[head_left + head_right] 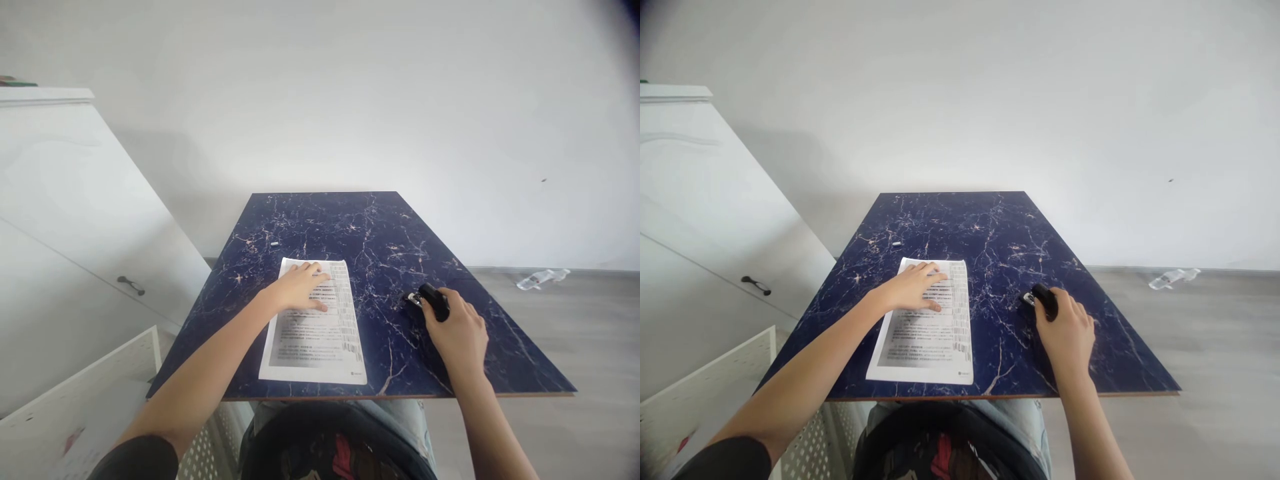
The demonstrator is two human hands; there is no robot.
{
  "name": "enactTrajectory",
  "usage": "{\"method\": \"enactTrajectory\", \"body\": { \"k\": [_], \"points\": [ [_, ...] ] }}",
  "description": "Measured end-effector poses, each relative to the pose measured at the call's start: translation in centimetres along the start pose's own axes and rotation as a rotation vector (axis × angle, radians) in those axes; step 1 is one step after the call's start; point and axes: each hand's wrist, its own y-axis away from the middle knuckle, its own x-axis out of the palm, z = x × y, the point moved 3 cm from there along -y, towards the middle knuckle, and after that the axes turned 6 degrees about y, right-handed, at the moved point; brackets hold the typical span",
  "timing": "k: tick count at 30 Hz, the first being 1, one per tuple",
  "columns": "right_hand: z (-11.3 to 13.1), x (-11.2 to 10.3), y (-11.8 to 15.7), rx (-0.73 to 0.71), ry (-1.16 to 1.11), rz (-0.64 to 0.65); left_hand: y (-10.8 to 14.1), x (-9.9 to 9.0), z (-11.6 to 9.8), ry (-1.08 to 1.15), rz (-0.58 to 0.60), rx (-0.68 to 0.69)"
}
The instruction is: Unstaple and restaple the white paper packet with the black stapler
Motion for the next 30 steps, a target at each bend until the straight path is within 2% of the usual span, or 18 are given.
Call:
{"method": "enactTrajectory", "body": {
  "k": [4, 8, 13, 19, 23, 27, 30],
  "points": [
    [0.0, 0.0, 0.0, -0.007, -0.003, 0.002, -0.1, 0.5, -0.6, 0.076, 0.121, 0.061],
    [0.2, -0.2, -0.1, -0.005, -0.006, 0.002, 0.0, 0.6, -0.8, 0.060, 0.202, 0.041],
    [0.3, -0.4, -0.1, -0.002, -0.013, 0.005, 0.8, -0.6, -0.7, 0.038, 0.246, 0.034],
    [0.2, -0.3, -0.1, -0.008, 0.000, 0.009, 1.7, -2.2, -1.5, -0.028, 0.371, -0.035],
    [0.0, -0.1, -0.1, -0.007, 0.007, 0.012, 1.3, -1.5, -2.2, -0.080, 0.341, -0.008],
    [-0.1, 0.0, -0.1, 0.003, 0.005, 0.023, 0.8, -0.2, -2.1, -0.069, 0.305, -0.009],
    [-0.1, 0.0, -0.1, 0.002, -0.002, 0.025, 0.9, 0.0, -1.9, -0.080, 0.323, -0.040]
  ]
}}
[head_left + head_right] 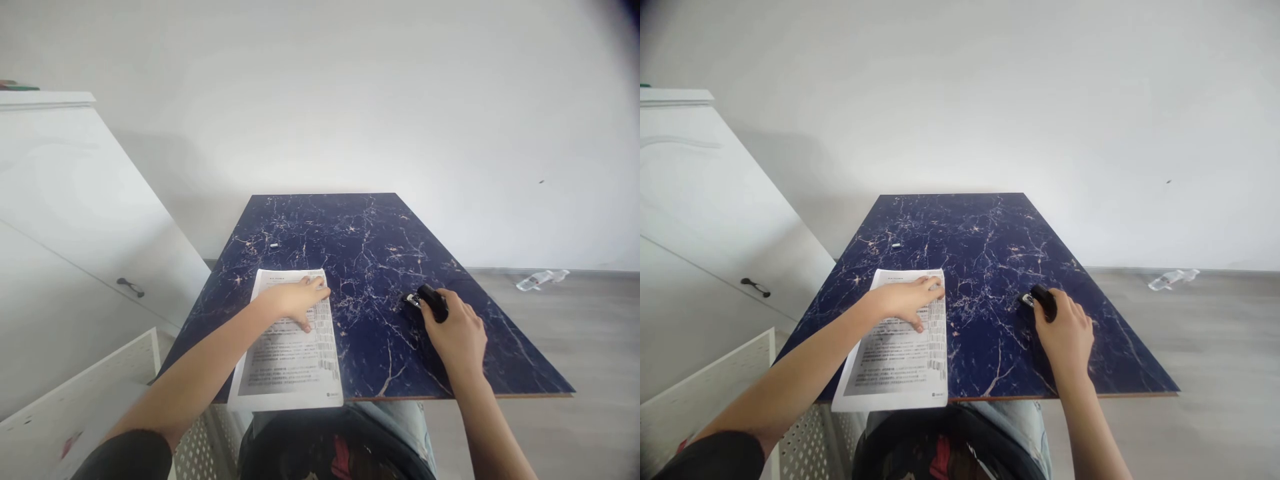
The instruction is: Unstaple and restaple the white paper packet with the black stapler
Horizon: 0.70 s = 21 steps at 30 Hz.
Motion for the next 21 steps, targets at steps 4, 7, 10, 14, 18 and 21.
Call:
{"method": "enactTrajectory", "body": {
  "k": [4, 7, 10, 14, 18, 21],
  "points": [
    [0.1, 0.0, -0.1, -0.001, -0.005, -0.003, 0.6, -0.1, 0.1, -0.001, 0.030, -0.052],
    [0.0, -0.1, -0.1, 0.001, -0.006, 0.000, 1.0, -0.2, 0.2, 0.003, 0.023, -0.088],
    [0.0, -0.1, -0.1, -0.013, -0.022, -0.003, 1.1, -0.2, 0.3, 0.005, 0.022, -0.086],
    [-0.1, -0.1, -0.1, -0.024, -0.037, -0.013, 1.3, -0.2, 0.5, -0.035, 0.058, -0.070],
    [-0.3, 0.1, -0.1, -0.024, -0.031, -0.014, 1.5, -0.4, 0.9, -0.012, 0.048, -0.050],
    [-0.3, 0.1, -0.1, -0.025, -0.026, -0.014, 1.6, -0.6, 1.3, -0.010, 0.046, -0.053]
  ]
}}
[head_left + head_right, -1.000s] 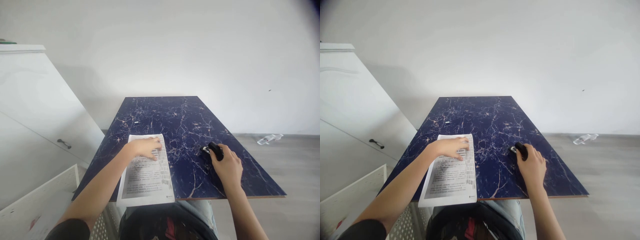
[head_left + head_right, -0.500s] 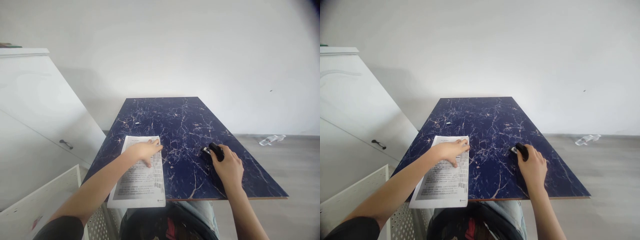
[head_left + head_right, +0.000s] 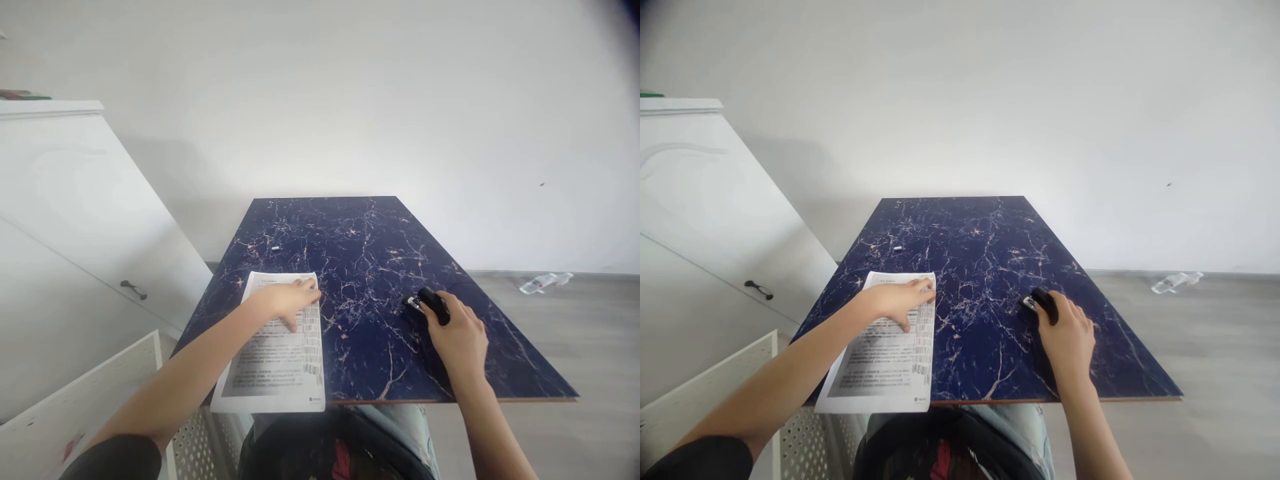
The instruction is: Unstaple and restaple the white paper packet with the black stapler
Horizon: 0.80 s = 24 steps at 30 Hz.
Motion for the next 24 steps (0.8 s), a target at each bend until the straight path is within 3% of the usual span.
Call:
{"method": "enactTrajectory", "body": {
  "k": [4, 11, 15, 20, 24],
  "points": [
    [0.4, -0.3, 0.0, -0.025, 0.036, 0.013, 0.3, -0.6, -0.1, -0.044, 0.023, -0.011],
    [0.8, -0.5, 0.1, -0.086, 0.113, 0.056, 0.7, -3.1, -2.6, -0.079, -0.089, 0.161],
    [0.6, -0.5, 0.1, -0.096, 0.088, 0.075, 0.0, -3.9, -2.7, 0.035, -0.198, 0.216],
    [-0.2, -0.2, 0.1, -0.118, 0.034, 0.081, -1.5, -4.5, -1.4, 0.199, -0.332, 0.240],
    [-0.9, -0.1, 0.3, -0.097, -0.047, 0.085, -2.5, -4.4, 0.0, 0.299, -0.553, 0.243]
  ]
}}
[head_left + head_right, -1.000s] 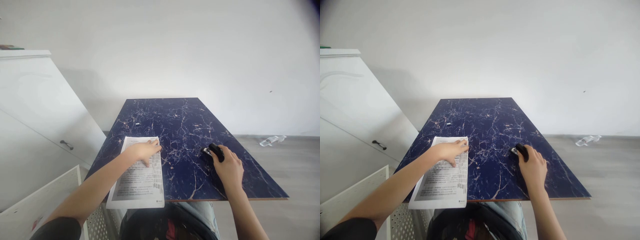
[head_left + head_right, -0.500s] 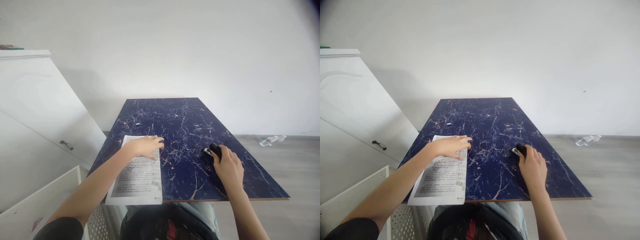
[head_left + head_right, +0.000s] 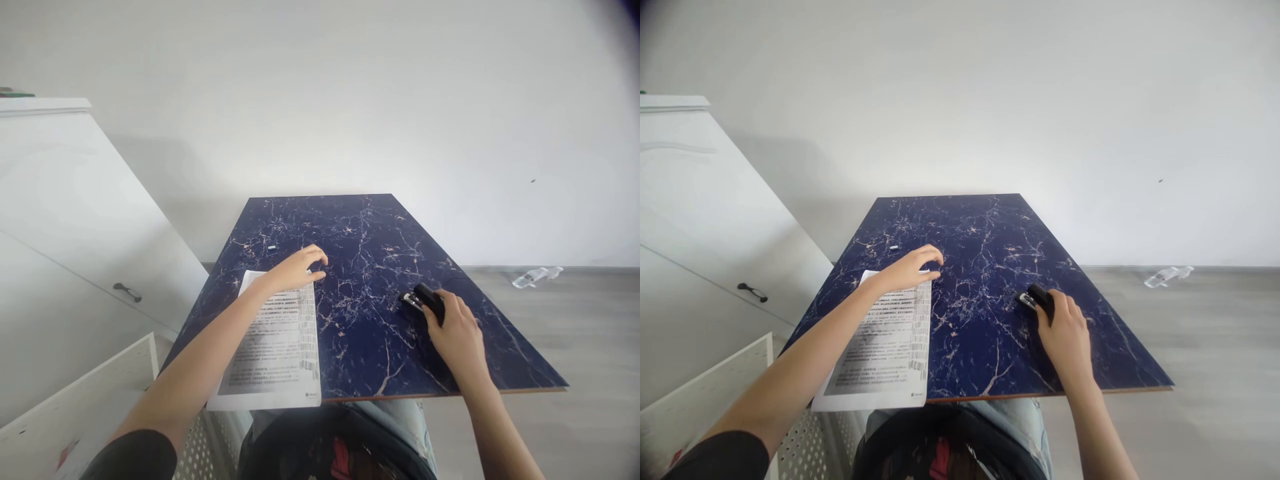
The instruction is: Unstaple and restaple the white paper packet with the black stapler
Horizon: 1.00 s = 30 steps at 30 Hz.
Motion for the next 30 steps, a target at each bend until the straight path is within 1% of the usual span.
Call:
{"method": "enactTrajectory", "body": {
  "k": [2, 3, 5, 7, 9, 11, 13, 15, 19, 22, 25, 27, 30],
  "points": [
    [-0.1, -0.1, 0.2, 0.021, -0.018, -0.026, 0.0, 0.3, 0.8, 0.006, -0.101, -0.016],
    [0.0, -0.2, 0.3, 0.025, -0.020, -0.043, 0.0, 0.6, 1.2, 0.005, -0.122, -0.020],
    [0.0, -0.3, 0.5, 0.031, -0.016, -0.068, 0.1, 1.2, 1.6, -0.009, -0.129, -0.001],
    [-0.2, -0.3, 0.6, 0.084, -0.014, -0.072, 0.2, 1.7, 1.9, -0.027, -0.134, 0.031],
    [-0.9, -0.2, 0.6, 0.177, -0.021, -0.051, 0.3, 2.0, 2.3, -0.031, -0.153, 0.045],
    [-1.6, 0.1, 0.6, 0.238, -0.034, 0.004, 0.3, 2.2, 2.8, -0.025, -0.170, 0.037],
    [-2.1, 0.3, 0.5, 0.244, -0.044, 0.070, 0.3, 2.3, 3.3, -0.023, -0.183, 0.020],
    [-2.3, 0.4, 0.4, 0.246, -0.061, 0.107, 0.4, 2.5, 3.9, -0.028, -0.199, 0.002],
    [-1.9, -0.1, 0.0, 0.287, -0.150, 0.106, 0.5, 2.9, 4.6, -0.038, -0.200, -0.010],
    [-0.4, -0.3, -1.1, 0.257, -0.253, 0.111, 0.5, 3.2, 4.9, -0.047, -0.181, -0.018],
    [2.4, 0.3, -3.3, 0.212, -0.421, 0.158, 0.5, 3.4, 5.1, -0.065, -0.181, -0.014],
    [4.9, 1.4, -5.3, 0.217, -0.631, 0.209, 0.6, 3.5, 5.3, -0.049, -0.193, -0.013],
    [9.4, 4.0, -8.5, 0.212, -1.075, 0.397, 0.7, 3.6, 5.8, 0.050, -0.236, -0.032]
  ]
}}
